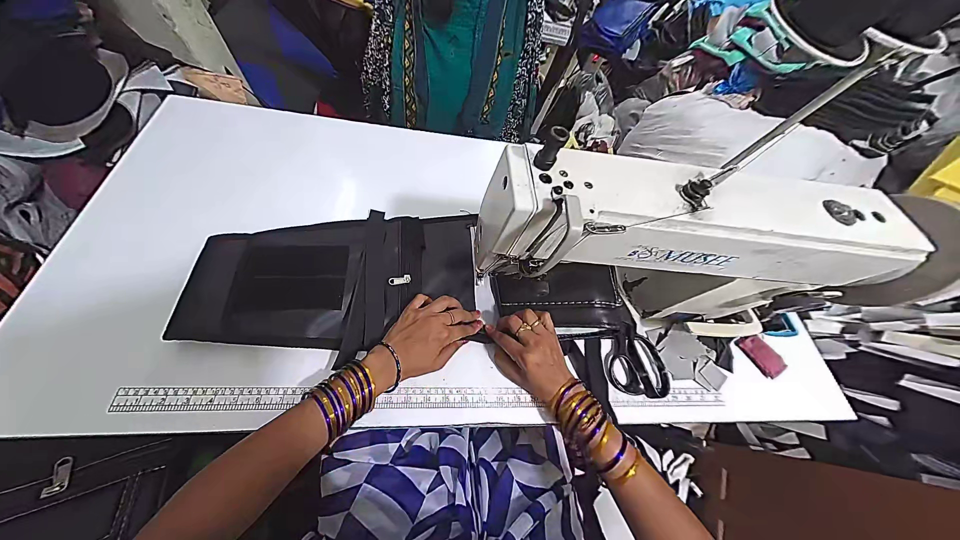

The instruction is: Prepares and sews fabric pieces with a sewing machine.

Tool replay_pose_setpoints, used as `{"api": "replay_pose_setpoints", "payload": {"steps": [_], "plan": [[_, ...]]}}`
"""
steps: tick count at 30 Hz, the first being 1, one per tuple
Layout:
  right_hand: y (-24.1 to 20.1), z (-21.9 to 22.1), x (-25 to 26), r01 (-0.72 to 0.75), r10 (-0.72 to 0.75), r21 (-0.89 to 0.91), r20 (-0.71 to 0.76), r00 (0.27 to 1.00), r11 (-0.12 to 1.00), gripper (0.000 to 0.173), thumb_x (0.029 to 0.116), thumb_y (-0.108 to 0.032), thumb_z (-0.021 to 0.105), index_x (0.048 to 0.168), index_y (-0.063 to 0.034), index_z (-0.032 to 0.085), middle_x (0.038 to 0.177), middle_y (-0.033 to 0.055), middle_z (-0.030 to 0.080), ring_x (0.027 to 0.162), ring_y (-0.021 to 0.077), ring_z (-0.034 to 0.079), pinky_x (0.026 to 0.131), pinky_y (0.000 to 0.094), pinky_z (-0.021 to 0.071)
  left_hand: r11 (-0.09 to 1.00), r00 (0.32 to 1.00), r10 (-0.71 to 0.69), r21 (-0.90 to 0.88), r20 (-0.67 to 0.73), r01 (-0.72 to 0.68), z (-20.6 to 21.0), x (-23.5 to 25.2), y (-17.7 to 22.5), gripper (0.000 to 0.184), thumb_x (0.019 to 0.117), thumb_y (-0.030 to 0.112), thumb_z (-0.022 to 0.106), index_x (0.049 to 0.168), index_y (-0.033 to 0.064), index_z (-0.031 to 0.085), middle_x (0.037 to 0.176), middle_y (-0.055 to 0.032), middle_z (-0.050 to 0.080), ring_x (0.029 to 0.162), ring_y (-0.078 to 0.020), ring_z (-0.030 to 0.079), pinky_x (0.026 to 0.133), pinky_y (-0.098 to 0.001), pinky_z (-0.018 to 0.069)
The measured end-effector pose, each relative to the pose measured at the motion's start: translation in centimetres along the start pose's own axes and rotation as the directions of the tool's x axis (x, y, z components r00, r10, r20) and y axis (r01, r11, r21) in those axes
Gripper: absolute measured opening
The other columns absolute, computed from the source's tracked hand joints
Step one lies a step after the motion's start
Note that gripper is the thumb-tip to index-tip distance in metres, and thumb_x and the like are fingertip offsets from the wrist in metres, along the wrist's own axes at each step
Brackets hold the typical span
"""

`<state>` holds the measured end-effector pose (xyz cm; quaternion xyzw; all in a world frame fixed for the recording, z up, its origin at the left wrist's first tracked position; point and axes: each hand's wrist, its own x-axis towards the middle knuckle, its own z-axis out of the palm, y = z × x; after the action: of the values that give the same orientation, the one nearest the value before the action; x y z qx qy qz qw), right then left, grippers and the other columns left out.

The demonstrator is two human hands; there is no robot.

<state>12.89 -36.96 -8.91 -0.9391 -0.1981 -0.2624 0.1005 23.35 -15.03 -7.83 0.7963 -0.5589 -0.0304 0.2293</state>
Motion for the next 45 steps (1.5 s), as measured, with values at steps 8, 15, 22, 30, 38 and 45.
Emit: {"api": "replay_pose_setpoints", "payload": {"steps": [8,15,22,30,38,45], "plan": [[0.1,-0.2,1.0,-0.083,0.081,0.058,0.024,0.996,0.995,0.028,0.0859,-0.005,0.06,0.105,-0.0053,0.08,0.107,0.0151,0.076,0.103,0.0364,0.071,0.091,0.0537,0.0527,0.999,0.989,0.029,0.018,-0.142,-0.027,0.4,1.5,-1.4,0.039,0.1021,0.027,0.045,0.123,0.014,0.076,0.131,-0.0057,0.071,0.124,-0.0348,0.063,0.092,-0.0609,0.0473],[3.4,-11.6,-8.8,-0.839,0.814,-0.102,-0.207,0.543,0.534,0.02,0.0922,-0.004,0.063,0.101,0.0084,0.075,0.098,0.0276,0.072,0.09,0.0392,0.072,0.082,0.0517,0.0581,0.999,0.982,0.036,0.013,-0.185,-0.034,0.9,1.6,-2.2,0.043,0.1002,0.029,0.042,0.121,0.0163,0.077,0.13,-0.0059,0.071,0.121,-0.0357,0.064,0.089,-0.0595,0.0472],[8.3,-13.9,-12.2,-0.966,0.972,-0.116,-0.01,0.234,0.231,0.035,0.0926,-0.018,0.072,0.115,0.0087,0.069,0.118,0.0331,0.064,0.112,0.045,0.062,0.1,0.0576,0.0449,0.995,0.982,0.062,0.086,-0.179,-0.047,0.8,1.7,-1.9,0.037,0.099,0.024,0.05,0.123,0.0145,0.075,0.132,-0.008,0.07,0.121,-0.0374,0.064,0.089,-0.0607,0.0476],[1.2,-12.0,-8.4,-0.79,0.752,0.027,-0.327,0.572,0.612,0.017,0.0912,-0.003,0.066,0.097,0.0114,0.074,0.097,0.0309,0.068,0.079,0.031,0.069,0.072,0.0389,0.0569,0.999,0.996,0.021,0.042,-0.085,-0.018,-0.1,1.7,-1.4,0.033,0.1041,0.021,0.051,0.127,0.0145,0.074,0.135,-0.0072,0.068,0.127,-0.0323,0.061,0.096,-0.0571,0.0469],[-6.5,-0.2,-1.3,-0.492,0.475,-0.056,-0.186,0.86,0.869,0.015,0.0818,-0.003,0.062,0.078,0.0005,0.076,0.078,0.0165,0.071,0.073,0.033,0.07,0.064,0.0427,0.0559,0.999,0.998,-0.04,0.011,0.055,0.04,-0.9,2.2,-1.7,0.036,0.1069,0.021,0.047,0.135,0.0171,0.069,0.141,-0.0034,0.065,0.135,-0.0272,0.055,0.103,-0.0522,0.0417],[-8.8,-1.1,-1.9,-0.324,0.325,0.208,0.033,0.945,0.923,0.028,0.095,-0.026,0.06,0.111,-0.0156,0.081,0.121,0.0183,0.07,0.113,0.0359,0.065,0.094,0.0478,0.0512,0.999,0.999,-0.021,-0.026,0.034,0.022,-1.0,2.3,-2.1,0.035,0.1073,0.022,0.047,0.131,0.0157,0.072,0.138,-0.0045,0.066,0.134,-0.0285,0.055,0.102,-0.0528,0.0423]]}}
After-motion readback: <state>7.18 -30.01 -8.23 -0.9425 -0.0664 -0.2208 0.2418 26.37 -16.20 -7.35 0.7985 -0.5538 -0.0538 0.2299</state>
